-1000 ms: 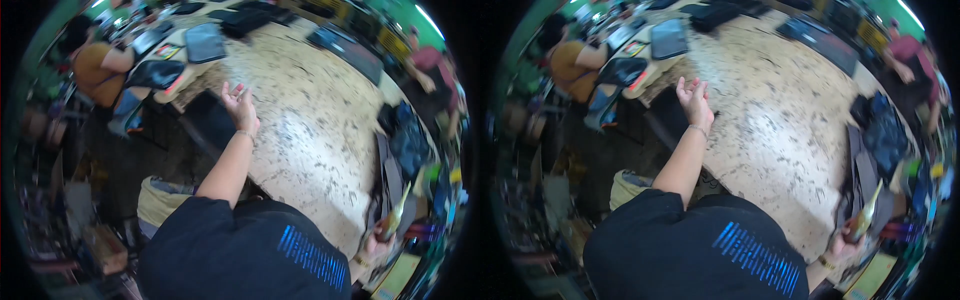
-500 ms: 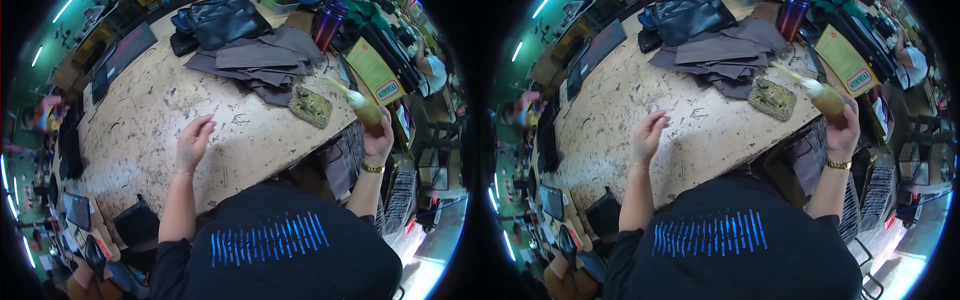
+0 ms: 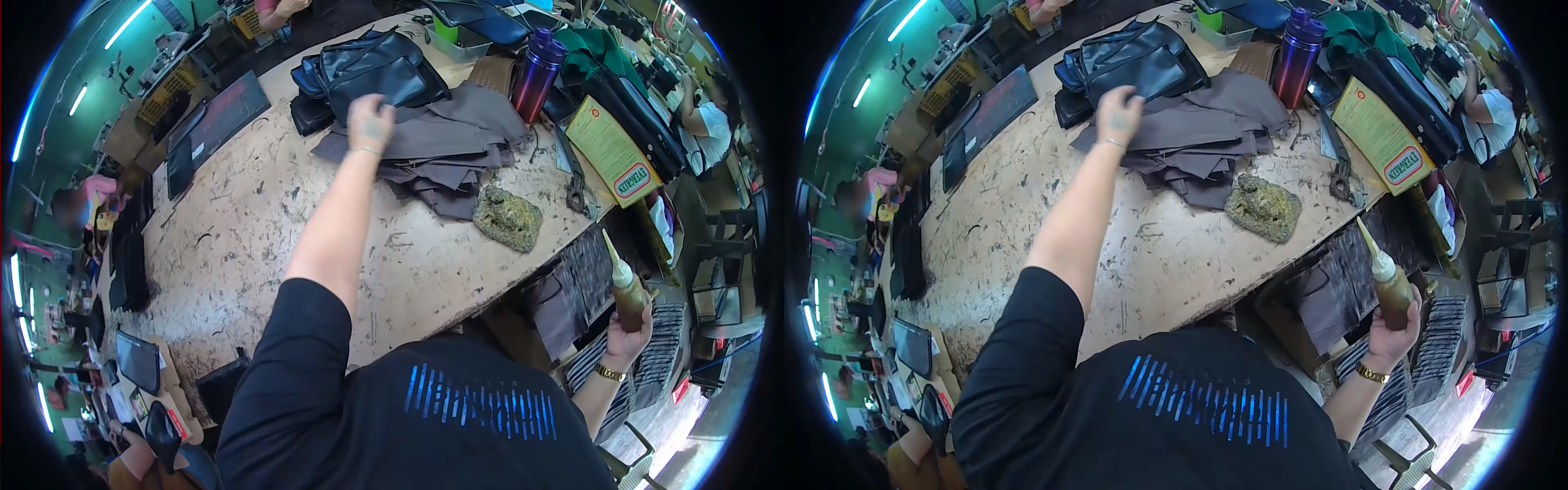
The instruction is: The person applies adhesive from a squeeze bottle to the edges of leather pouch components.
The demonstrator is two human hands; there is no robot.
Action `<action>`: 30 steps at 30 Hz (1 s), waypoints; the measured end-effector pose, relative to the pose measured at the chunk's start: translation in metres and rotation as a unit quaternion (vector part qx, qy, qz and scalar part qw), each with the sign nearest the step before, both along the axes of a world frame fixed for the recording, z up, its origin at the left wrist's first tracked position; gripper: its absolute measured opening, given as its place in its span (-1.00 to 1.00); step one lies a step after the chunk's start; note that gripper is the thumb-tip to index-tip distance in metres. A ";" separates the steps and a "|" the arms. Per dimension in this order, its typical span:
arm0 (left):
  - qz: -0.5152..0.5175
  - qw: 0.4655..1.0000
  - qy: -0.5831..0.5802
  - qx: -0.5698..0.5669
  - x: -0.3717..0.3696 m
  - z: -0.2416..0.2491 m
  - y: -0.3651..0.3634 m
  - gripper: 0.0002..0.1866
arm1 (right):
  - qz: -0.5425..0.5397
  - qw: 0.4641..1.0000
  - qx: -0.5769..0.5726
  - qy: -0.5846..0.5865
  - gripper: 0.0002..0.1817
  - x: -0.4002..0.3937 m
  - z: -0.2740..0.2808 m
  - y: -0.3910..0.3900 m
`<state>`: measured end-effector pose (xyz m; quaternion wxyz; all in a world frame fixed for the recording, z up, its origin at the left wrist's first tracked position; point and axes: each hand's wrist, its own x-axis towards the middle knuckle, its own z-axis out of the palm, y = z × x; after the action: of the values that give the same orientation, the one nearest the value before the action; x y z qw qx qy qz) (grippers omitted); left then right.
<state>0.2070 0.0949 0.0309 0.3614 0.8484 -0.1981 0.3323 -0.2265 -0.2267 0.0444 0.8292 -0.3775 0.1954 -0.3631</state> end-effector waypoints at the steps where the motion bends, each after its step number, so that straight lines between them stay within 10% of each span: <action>1: 0.101 0.992 0.050 -0.064 0.017 -0.007 0.013 -0.63 | -0.020 1.000 0.001 0.013 -0.59 -0.002 0.001 -0.001; 7: 0.220 0.888 0.275 -0.296 0.067 -0.024 0.049 -0.19 | -0.037 0.999 0.007 0.013 -0.60 0.008 0.008 -0.007; 12: 0.220 0.881 0.374 -0.189 0.083 -0.019 0.038 -0.30 | -0.015 1.000 -0.012 0.003 -0.59 0.033 0.010 -0.002; 14: 0.069 0.902 0.346 -0.250 0.085 -0.019 0.038 -0.41 | 0.005 1.000 -0.028 0.002 -0.59 0.046 0.011 0.007; 19: -0.185 0.823 0.204 -0.496 -0.036 0.044 0.085 -0.78 | 0.082 0.996 -0.029 -0.005 -0.50 0.067 0.004 0.013; 23: -0.066 0.822 0.225 -0.519 -0.174 0.035 0.172 -0.66 | 0.197 0.978 -0.062 -0.035 -0.47 0.089 0.020 0.036; 25: 0.098 0.836 0.314 -0.439 -0.234 0.004 0.218 -0.66 | 0.199 0.955 -0.215 0.049 -0.48 0.098 0.035 0.039; 27: 0.244 0.795 0.540 -0.129 -0.281 0.000 0.251 -0.67 | 0.183 0.887 -0.408 0.112 -0.45 0.109 0.053 0.045; 28: 0.309 0.703 0.636 0.078 -0.296 0.008 0.258 -0.63 | 0.194 0.893 -0.398 0.076 -0.45 0.114 0.059 0.043; 30: 0.374 0.763 0.514 0.115 -0.310 0.019 0.256 -0.47 | 0.273 0.935 -0.206 -0.099 -0.45 0.125 0.069 0.046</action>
<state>-0.1030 0.3509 0.0499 0.1553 0.9340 0.3139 -0.0700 -0.1019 -0.1803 0.1135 0.8155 -0.5408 -0.0775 -0.1910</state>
